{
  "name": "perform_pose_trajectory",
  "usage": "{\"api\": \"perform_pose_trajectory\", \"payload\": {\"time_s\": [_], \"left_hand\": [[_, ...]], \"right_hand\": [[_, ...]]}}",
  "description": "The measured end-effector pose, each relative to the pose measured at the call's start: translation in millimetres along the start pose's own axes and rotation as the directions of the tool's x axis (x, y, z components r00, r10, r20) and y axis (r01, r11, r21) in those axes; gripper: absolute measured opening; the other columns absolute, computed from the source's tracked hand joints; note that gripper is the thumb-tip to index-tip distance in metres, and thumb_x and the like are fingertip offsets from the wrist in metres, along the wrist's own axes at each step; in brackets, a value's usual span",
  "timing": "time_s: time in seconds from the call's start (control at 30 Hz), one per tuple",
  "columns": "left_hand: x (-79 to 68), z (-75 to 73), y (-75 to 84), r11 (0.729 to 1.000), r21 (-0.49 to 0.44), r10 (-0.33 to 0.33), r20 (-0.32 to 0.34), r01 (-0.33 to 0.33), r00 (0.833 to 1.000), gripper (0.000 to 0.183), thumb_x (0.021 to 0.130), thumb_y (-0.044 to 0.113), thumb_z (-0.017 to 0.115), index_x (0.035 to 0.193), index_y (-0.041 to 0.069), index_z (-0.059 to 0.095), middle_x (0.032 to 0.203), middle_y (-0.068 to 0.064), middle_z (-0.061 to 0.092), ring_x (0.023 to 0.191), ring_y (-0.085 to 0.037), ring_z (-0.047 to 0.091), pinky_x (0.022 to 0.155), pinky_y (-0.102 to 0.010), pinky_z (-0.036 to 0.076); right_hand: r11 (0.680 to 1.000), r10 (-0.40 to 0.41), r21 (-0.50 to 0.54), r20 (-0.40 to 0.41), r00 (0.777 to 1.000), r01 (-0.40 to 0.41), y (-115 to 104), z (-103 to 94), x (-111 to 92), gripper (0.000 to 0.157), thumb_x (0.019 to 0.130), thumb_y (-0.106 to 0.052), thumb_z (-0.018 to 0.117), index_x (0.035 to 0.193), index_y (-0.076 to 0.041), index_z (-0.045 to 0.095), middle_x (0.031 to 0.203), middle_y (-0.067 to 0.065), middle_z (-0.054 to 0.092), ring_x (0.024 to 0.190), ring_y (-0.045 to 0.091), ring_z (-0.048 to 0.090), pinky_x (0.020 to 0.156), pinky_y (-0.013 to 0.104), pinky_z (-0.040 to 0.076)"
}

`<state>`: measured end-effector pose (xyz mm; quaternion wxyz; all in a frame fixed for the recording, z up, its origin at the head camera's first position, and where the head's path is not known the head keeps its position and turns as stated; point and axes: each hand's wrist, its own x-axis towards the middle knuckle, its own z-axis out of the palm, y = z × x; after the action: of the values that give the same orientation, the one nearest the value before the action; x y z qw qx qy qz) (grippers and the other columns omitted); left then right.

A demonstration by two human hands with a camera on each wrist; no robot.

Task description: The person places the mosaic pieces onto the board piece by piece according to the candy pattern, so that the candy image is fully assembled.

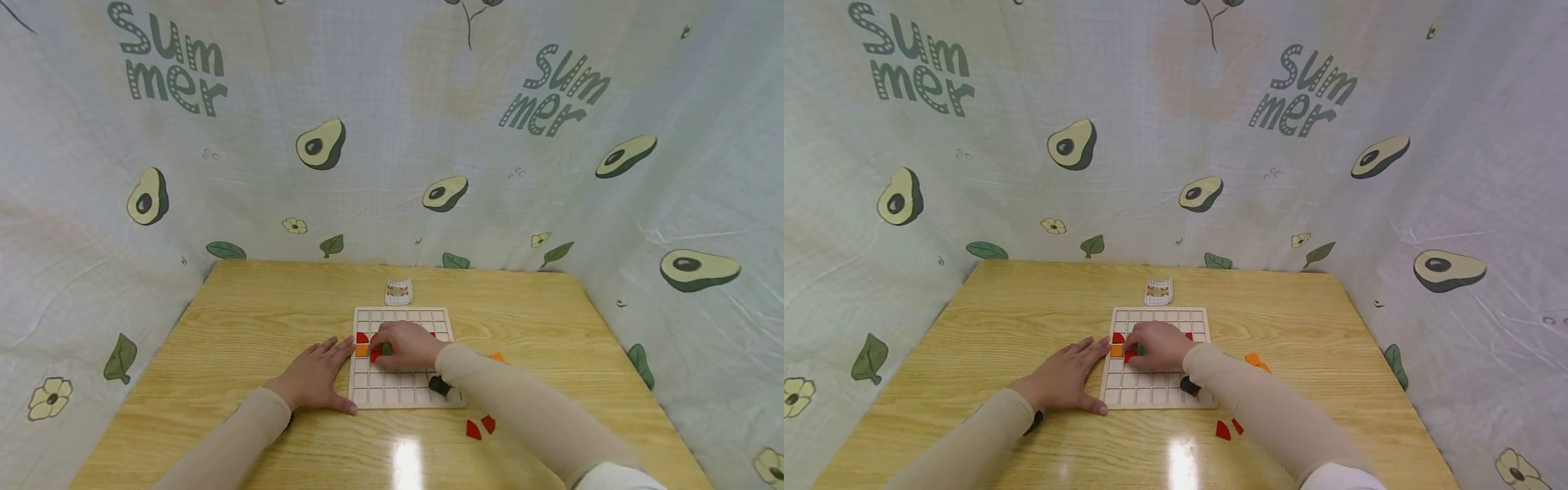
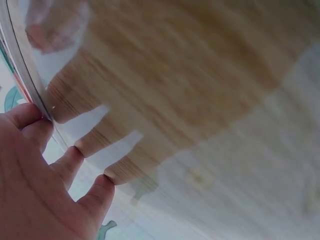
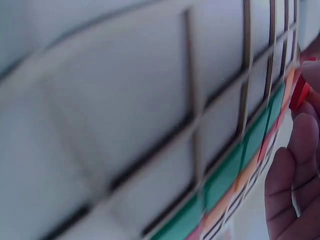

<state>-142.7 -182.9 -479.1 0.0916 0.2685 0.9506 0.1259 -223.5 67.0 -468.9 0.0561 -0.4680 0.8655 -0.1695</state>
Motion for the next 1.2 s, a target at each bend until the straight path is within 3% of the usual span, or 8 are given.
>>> {"api": "perform_pose_trajectory", "payload": {"time_s": [0.23,0.7,0.93,1.2], "left_hand": [[1.2,5.2,-5.6,1.000,0.002,0.021,-0.024,-0.021,0.999,0.121,0.068,0.086,0.063,0.156,0.009,0.034,0.163,-0.004,0.025,0.146,-0.036,0.024,0.112,-0.059,0.025],[-0.6,-1.2,-0.3,1.000,0.026,-0.010,0.011,0.010,1.000,0.120,0.068,0.086,0.062,0.157,0.012,0.032,0.163,-0.002,0.024,0.147,-0.034,0.023,0.114,-0.056,0.024],[-0.8,-2.4,3.1,1.000,-0.002,0.018,0.002,-0.018,1.000,0.117,0.070,0.081,0.067,0.155,0.007,0.035,0.162,-0.006,0.027,0.145,-0.038,0.025,0.112,-0.060,0.026],[0.4,0.2,2.0,1.000,0.013,-0.005,-0.002,0.005,1.000,0.118,0.069,0.084,0.065,0.155,0.009,0.036,0.163,-0.002,0.027,0.146,-0.036,0.025,0.113,-0.058,0.025]], "right_hand": [[0.992,-0.073,-0.099,-0.001,0.997,0.073,-13,18.1,17,0.021,0.089,-0.030,0.073,0.110,-0.027,0.076,0.100,-0.017,0.060,0.085,0.000,0.058,0.072,0.021,0.051],[0.992,-0.021,-0.126,0.022,1.000,0.024,-30,10.7,17,0.026,0.091,-0.027,0.072,0.117,-0.024,0.074,0.111,-0.013,0.065,0.097,0.004,0.062,0.078,0.026,0.053],[0.995,-0.011,-0.103,0.027,1.000,0.014,-22,3.9,6,0.025,0.091,-0.023,0.070,0.116,-0.022,0.075,0.109,-0.013,0.066,0.096,0.003,0.062,0.082,0.025,0.052],[0.997,0.027,-0.075,-0.006,1.000,-0.027,-8,-4.2,-3,0.019,0.091,-0.023,0.072,0.109,-0.022,0.076,0.100,-0.015,0.064,0.087,0.003,0.060,0.077,0.024,0.051]]}}
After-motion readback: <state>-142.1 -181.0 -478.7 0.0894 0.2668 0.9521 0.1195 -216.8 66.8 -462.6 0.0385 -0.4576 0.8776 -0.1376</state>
